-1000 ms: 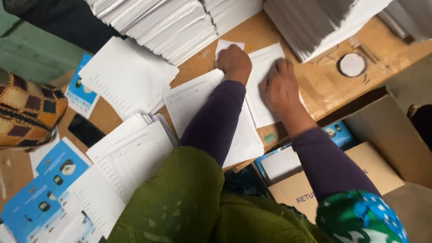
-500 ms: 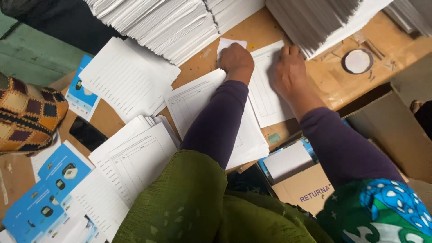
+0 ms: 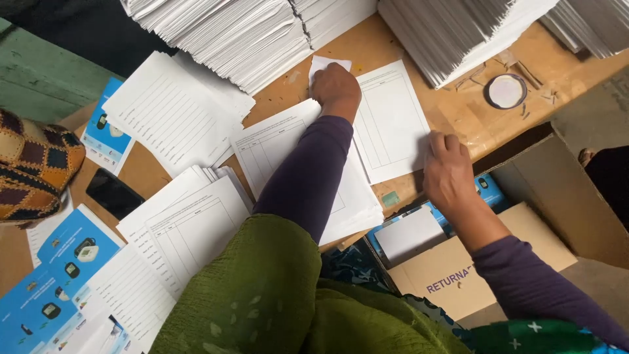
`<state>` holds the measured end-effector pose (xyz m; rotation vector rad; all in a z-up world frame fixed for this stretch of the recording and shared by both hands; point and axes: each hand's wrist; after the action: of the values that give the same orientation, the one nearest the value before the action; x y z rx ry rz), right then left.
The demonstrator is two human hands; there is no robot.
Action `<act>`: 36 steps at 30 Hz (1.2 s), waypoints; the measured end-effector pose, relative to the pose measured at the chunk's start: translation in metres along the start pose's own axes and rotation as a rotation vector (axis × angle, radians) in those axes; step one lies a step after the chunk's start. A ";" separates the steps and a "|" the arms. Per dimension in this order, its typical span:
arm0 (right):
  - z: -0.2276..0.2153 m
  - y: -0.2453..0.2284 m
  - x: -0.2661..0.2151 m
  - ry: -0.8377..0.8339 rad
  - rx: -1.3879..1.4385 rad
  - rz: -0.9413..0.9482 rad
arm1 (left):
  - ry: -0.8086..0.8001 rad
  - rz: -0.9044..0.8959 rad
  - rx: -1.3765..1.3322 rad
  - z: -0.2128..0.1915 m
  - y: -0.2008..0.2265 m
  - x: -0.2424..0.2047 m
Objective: The person sorts through a large stack of white papers and blue booklets on a wooden table. They flip through the pages, separate the sheets, and arrange them into smaller piles while occasionally moving other items on the table.
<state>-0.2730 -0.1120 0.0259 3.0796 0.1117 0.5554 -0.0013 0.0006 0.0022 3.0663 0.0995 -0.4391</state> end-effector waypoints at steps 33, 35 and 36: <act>0.011 -0.042 0.147 -0.396 0.398 0.419 | 0.013 0.073 -0.047 -0.031 -0.002 -0.020; 0.008 -0.044 0.130 -0.394 0.412 0.465 | -0.023 0.090 -0.013 -0.027 -0.007 -0.025; 0.006 -0.043 0.123 -0.378 0.406 0.455 | 0.008 0.098 -0.017 -0.018 -0.007 -0.017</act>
<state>-0.1584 -0.0603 0.0624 3.5482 -0.5569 -0.0810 -0.0135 0.0076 0.0241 3.0402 -0.0461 -0.4178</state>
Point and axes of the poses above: each hand's wrist, its own x-axis towards the middle knuckle, its own z-axis out of the palm, y = z × x, and after that the axes turned 10 degrees about x, right-handed
